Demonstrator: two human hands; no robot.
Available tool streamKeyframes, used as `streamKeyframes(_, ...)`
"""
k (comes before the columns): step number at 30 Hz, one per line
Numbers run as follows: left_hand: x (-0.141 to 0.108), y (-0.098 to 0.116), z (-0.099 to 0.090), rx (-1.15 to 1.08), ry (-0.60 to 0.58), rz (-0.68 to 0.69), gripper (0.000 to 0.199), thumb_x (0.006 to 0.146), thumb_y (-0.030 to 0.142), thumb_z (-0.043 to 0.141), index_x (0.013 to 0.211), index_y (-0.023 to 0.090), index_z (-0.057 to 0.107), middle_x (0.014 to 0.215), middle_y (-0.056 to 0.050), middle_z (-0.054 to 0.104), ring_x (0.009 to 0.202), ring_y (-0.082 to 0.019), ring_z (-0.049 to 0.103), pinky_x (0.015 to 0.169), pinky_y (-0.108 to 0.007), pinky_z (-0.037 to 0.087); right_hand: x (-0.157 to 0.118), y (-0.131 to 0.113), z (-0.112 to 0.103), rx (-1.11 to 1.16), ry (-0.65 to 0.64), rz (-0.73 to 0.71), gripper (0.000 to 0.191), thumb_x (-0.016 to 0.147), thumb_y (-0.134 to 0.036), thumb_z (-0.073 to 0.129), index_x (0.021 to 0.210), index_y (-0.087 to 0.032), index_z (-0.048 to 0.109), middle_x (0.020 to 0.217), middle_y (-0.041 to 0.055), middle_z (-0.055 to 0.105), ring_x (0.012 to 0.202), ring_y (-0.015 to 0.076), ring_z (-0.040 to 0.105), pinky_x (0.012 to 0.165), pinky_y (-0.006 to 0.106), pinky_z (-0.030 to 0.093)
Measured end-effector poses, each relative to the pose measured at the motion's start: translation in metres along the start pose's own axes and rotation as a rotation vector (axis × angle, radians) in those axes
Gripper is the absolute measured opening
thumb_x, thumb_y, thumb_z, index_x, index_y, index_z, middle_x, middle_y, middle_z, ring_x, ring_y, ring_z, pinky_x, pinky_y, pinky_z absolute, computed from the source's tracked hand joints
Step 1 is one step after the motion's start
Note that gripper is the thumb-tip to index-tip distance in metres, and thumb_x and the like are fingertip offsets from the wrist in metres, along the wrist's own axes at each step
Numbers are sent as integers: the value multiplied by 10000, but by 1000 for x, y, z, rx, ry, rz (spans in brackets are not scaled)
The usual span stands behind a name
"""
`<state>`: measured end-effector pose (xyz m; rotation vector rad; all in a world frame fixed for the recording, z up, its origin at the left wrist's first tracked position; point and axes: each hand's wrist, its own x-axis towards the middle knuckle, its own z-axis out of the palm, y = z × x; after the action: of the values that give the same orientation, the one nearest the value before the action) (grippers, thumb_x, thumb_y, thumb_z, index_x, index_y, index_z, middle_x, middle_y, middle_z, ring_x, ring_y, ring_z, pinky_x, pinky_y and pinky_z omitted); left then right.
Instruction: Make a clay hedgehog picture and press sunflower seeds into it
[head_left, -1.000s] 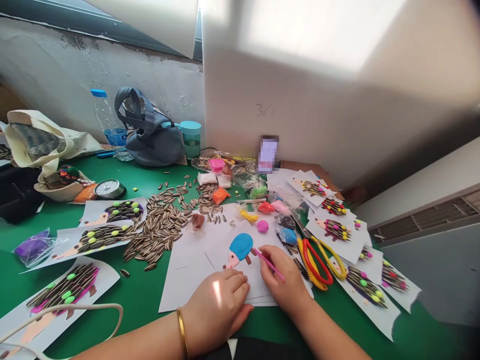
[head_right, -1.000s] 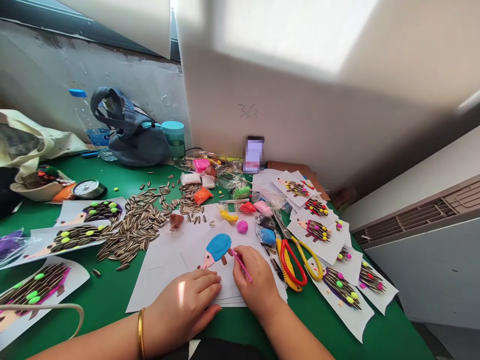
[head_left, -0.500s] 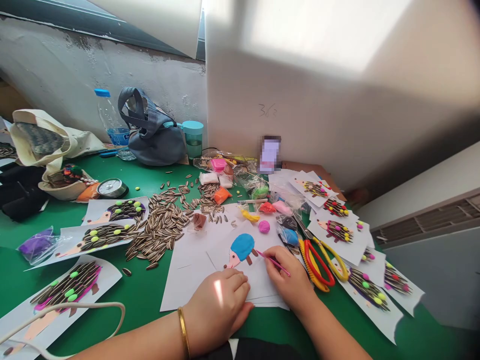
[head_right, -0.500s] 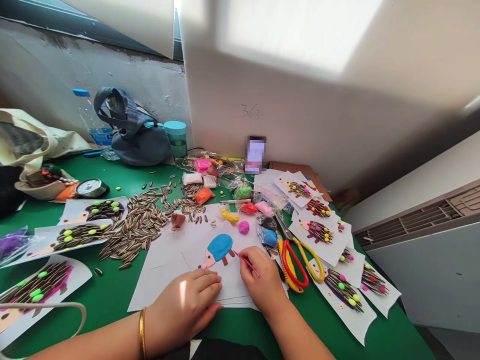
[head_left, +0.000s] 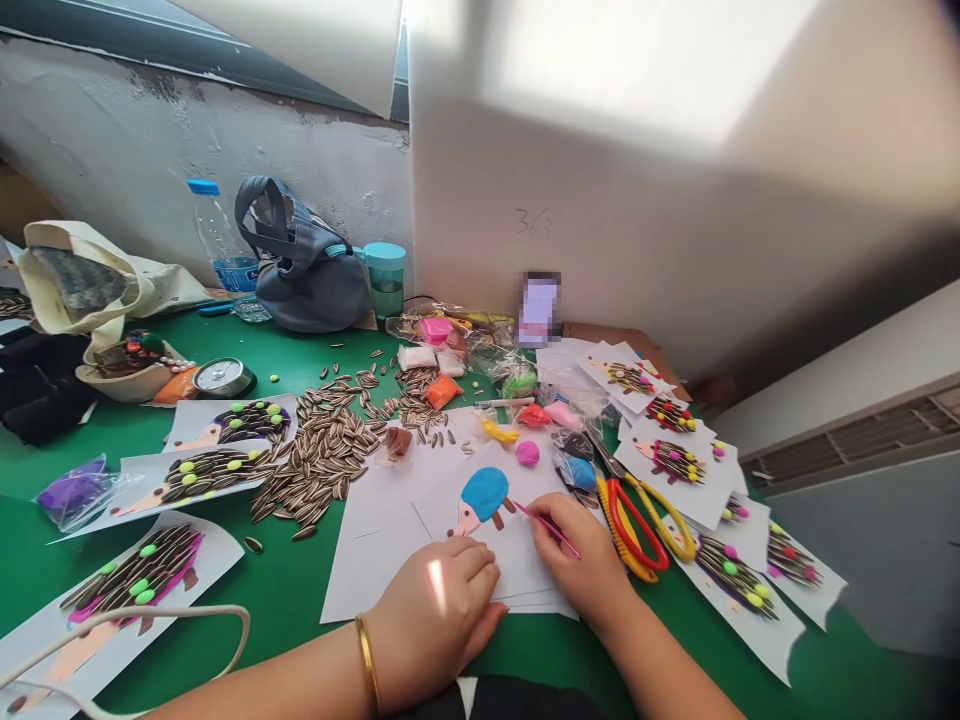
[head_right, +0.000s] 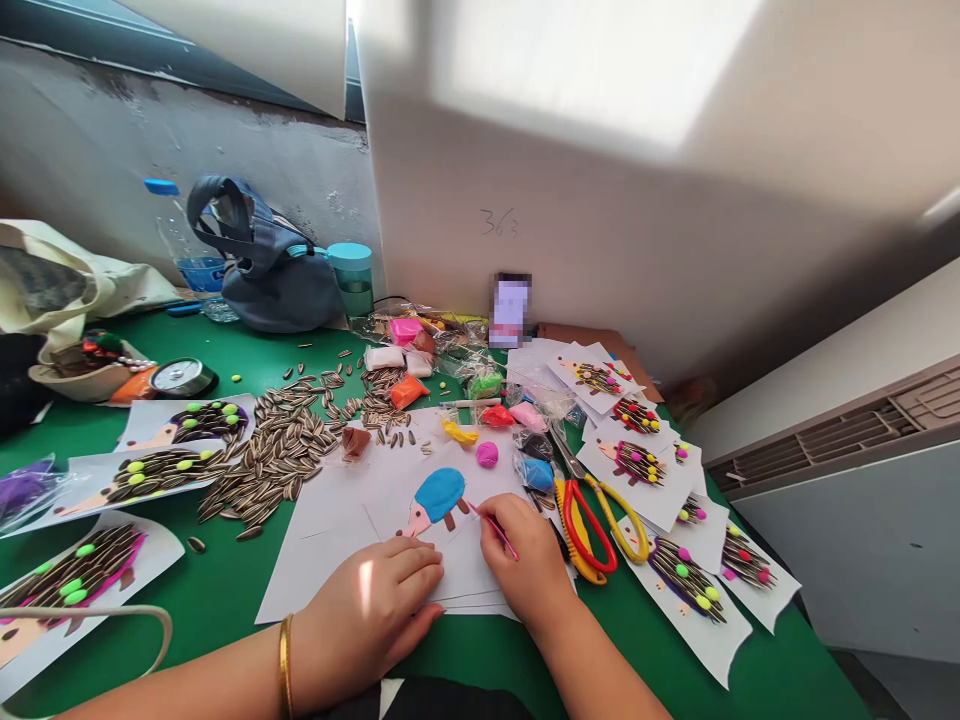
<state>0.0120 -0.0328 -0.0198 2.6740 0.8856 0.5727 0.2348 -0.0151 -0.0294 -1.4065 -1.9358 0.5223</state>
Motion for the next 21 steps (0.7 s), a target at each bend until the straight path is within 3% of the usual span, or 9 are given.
streamKeyframes(3,1,0,-1,5,10,1,90,888,191,555,952,166,612,960,-105,704,920,-260,670,827,-416,584,-1,-3,-3,9,20,18,102,925,-192,508,939,-222,604,884,39,651,828,198,612,741,312,479)
streamKeyframes(9,4,2,-6,1,53,12,72,905,195,531,916,191,602,905,-93,691,907,-244,669,823,-390,574,-10,-13,-4,36,-76,18,116,935,-182,496,943,-231,601,877,29,652,808,189,612,728,309,478)
streamKeyframes(21,3,1,-4,-11,74,12,47,885,185,572,917,191,607,877,-78,669,887,-237,661,834,-382,560,-24,-17,17,-156,-20,-169,138,917,-117,450,830,-224,450,737,4,511,676,170,482,625,290,396)
